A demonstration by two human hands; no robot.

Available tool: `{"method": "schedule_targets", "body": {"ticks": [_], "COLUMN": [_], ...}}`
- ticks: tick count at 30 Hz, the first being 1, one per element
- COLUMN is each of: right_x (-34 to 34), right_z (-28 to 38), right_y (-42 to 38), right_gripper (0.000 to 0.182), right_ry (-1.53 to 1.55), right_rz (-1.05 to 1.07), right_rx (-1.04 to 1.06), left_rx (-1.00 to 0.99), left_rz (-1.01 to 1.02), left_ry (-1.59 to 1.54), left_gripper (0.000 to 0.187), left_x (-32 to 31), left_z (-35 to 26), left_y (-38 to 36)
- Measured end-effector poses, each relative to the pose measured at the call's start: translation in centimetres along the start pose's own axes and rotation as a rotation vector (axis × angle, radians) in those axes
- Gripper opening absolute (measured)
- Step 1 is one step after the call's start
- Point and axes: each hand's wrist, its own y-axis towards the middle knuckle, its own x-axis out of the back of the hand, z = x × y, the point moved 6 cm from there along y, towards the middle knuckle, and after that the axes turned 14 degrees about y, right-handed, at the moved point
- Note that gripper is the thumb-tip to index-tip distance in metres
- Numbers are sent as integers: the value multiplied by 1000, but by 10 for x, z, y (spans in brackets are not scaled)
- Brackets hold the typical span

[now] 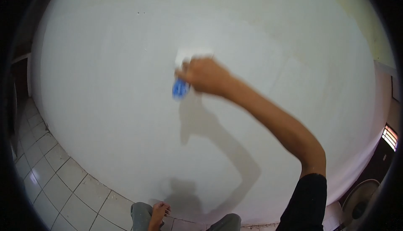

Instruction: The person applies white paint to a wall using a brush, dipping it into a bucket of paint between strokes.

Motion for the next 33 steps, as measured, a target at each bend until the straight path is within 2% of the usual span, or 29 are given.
{"method": "schedule_targets", "body": {"ticks": [3,4,5,8,9,10,13,17,20,22,23,25,27,29,31,33], "right_x": [-32,-50,-56,-38,-29,-10,50,116,145,123,118,72,19,-29,-41,-40], "right_z": [66,83,89,73,55,34,-33,-70,-86,-90,-85,-40,22,95,134,126], "right_y": [-40,-52,-60,-69,-68,-66,-65,-90,-126,-161,-177,-217,-259,-288,-285,-287], "right_gripper": [30,38,42,48,51,50,21,16,16,18,21,32,40,36,39,40], "right_ry": [374,347,418,551,650,675,477,-126,-35,-103,-37,-171,-15,128,420,558], "right_rz": [85,268,337,137,144,24,-133,-181,-252,-172,-136,13,20,95,299,246], "right_rx": [25,-9,-62,-123,-190,-215,-317,-257,-446,-382,-401,-291,-298,-197,-313,-375], "left_rx": [12,13,18,11,12,16,33,58,52,61,65,72,78,55,42,44], "left_rz": [12,20,25,18,15,14,4,-6,10,8,3,4,19,39,59,84], "left_ry": [66,54,41,64,85,107,155,185,221,269,294,307,284,308,345,378], "left_gripper": [15,15,14,14,14,13,13,12,11,11,11,10,9,10,10,10], "left_x": [-5,-6,-8,-13,-15,-18,-20,-27,-32,-32,-36,-45,-55,-68,-73,-81], "left_z": [-26,-14,4,9,5,-2,-1,13,24,24,13,11,22,22,21,24], "left_y": [-14,-8,7,15,12,5,-1,15,23,25,15,14,20,15,14,12]}}
